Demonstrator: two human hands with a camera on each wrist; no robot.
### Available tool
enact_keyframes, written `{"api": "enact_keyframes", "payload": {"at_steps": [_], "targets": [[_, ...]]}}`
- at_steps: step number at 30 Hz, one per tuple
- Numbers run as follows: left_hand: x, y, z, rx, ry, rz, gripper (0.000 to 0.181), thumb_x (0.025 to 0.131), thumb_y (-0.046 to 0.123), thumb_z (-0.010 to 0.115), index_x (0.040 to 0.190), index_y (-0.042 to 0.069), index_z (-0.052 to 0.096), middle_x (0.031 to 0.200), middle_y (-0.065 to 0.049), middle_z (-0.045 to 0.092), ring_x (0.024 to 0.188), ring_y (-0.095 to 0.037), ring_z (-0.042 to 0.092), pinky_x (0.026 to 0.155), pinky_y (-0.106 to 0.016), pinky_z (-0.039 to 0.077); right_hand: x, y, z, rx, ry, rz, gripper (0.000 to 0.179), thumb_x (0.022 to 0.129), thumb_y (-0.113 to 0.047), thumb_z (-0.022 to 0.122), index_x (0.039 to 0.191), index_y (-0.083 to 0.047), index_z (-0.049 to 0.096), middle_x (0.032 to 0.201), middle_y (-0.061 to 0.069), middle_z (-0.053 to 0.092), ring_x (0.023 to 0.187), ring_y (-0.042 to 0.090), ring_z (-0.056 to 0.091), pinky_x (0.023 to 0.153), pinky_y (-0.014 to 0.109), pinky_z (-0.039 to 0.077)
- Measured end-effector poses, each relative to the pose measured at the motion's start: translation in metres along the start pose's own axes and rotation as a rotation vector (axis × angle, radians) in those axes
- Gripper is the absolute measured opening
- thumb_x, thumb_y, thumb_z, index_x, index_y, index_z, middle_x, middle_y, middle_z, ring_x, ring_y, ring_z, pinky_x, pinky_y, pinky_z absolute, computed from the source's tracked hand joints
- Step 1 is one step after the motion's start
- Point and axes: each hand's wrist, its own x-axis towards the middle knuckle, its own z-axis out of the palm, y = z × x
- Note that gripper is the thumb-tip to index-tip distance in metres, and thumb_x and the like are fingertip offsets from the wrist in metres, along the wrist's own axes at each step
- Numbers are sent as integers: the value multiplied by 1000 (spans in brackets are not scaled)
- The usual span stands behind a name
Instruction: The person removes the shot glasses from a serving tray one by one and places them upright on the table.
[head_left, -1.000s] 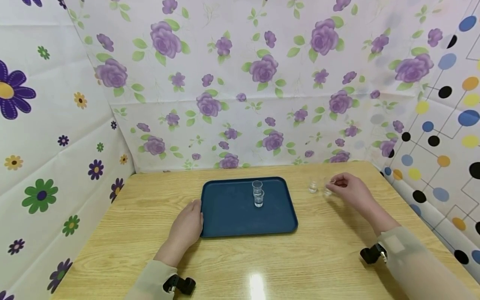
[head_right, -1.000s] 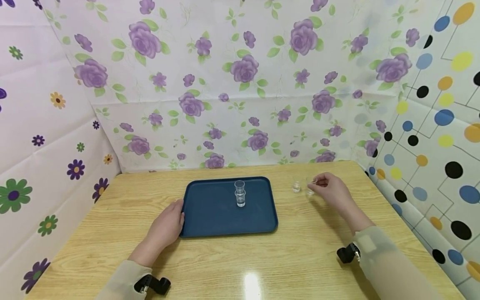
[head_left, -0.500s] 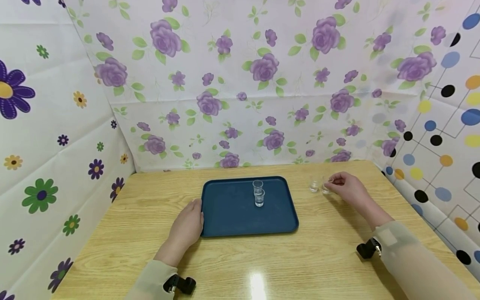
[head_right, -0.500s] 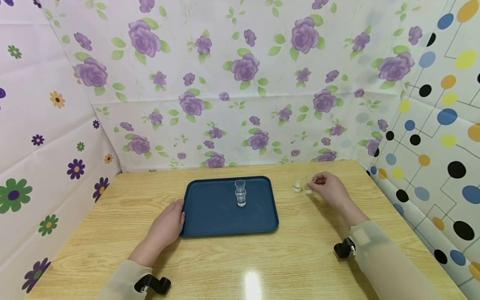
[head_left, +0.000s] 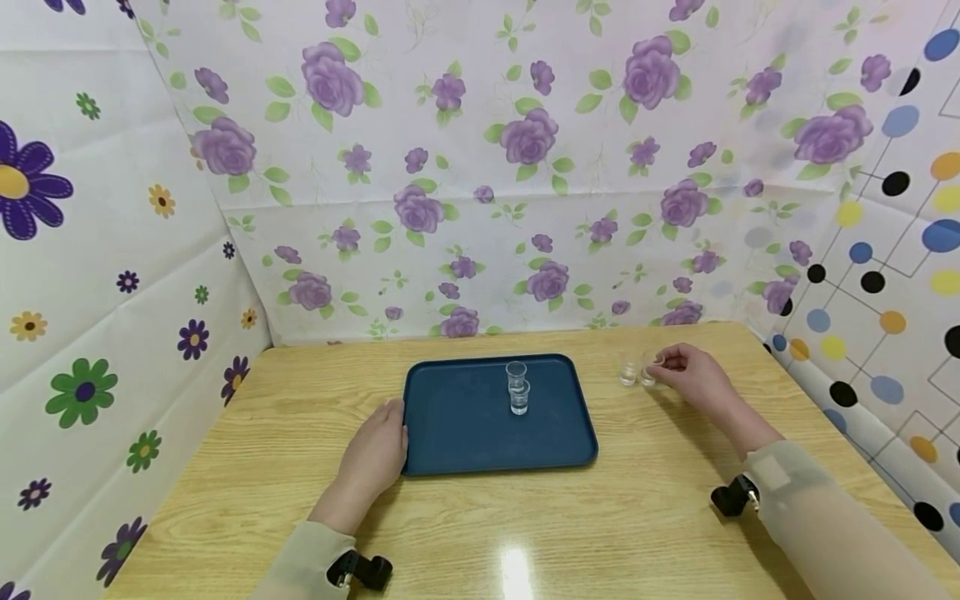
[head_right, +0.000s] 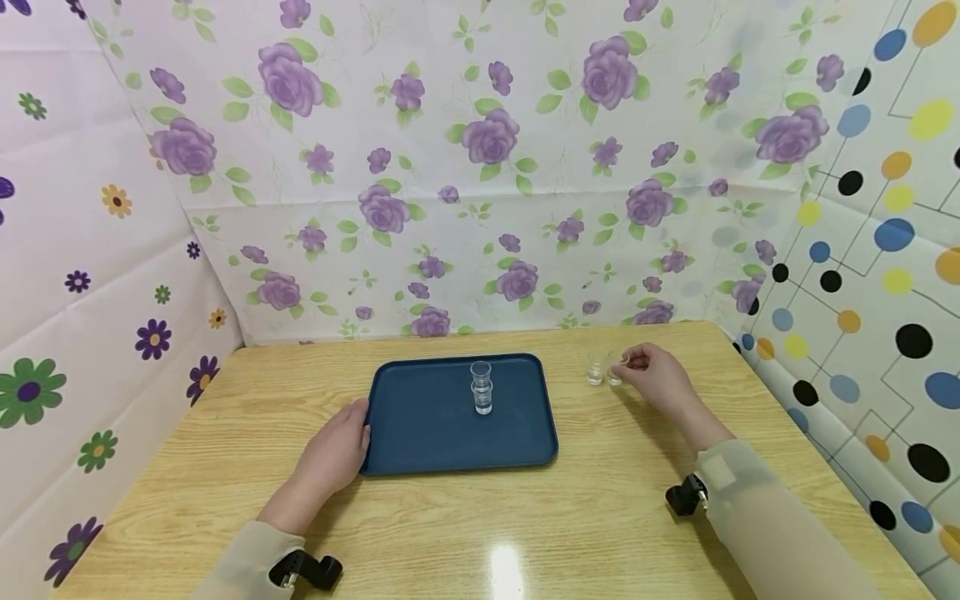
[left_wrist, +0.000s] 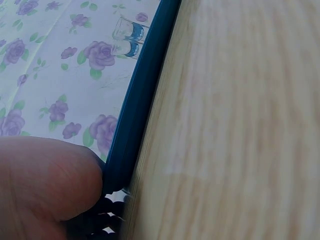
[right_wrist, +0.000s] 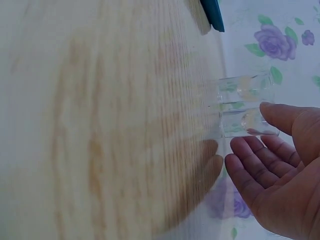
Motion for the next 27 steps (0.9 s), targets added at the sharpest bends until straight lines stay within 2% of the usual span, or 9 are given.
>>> {"api": "enact_keyframes", "payload": {"at_steps": [3,6,9,12,19,27], "targets": [[-1,0,1,-3,-7,-2,46,111,4,62,151,-19,53,151,-36,58,142,-49,58,120,-57,50,-1,-1,1,9,-6,-5,55,111,-40,71,142,4,60,129,23,67,111,34,65,86,41,58],[-2,0,1,-1,-5,1,46,111,4,62,150,-19,53,150,-37,59,141,-49,58,119,-58,51,-3,-2,0,32,-15,-11,66,111,-38,71,155,7,51,141,28,63,125,42,63,99,52,60],[-1,0,0,3,-2,4,46,111,4,63,150,-19,53,149,-37,59,140,-50,59,119,-58,51,-6,-7,-1,54,-22,-17,79,111,-37,71,167,6,37,157,31,52,143,50,52,114,63,52],[-1,1,-2,2,0,1,46,111,4,63,150,-19,53,150,-36,59,141,-49,59,118,-58,51,-9,-15,-3,45,-20,-24,88,110,-40,72,173,2,28,167,32,42,152,55,40,121,69,43],[-2,3,-5,10,5,4,45,111,3,63,149,-19,54,149,-36,60,140,-49,60,118,-57,52,-17,-38,0,18,4,-77,93,109,-46,73,175,-1,25,175,27,32,159,56,27,124,75,33],[-2,3,-3,16,-3,7,45,111,3,62,149,-20,54,148,-37,60,139,-49,60,119,-57,52,-25,-63,15,47,-6,-138,92,108,-49,72,176,-7,26,178,24,29,160,56,25,123,75,36]]}}
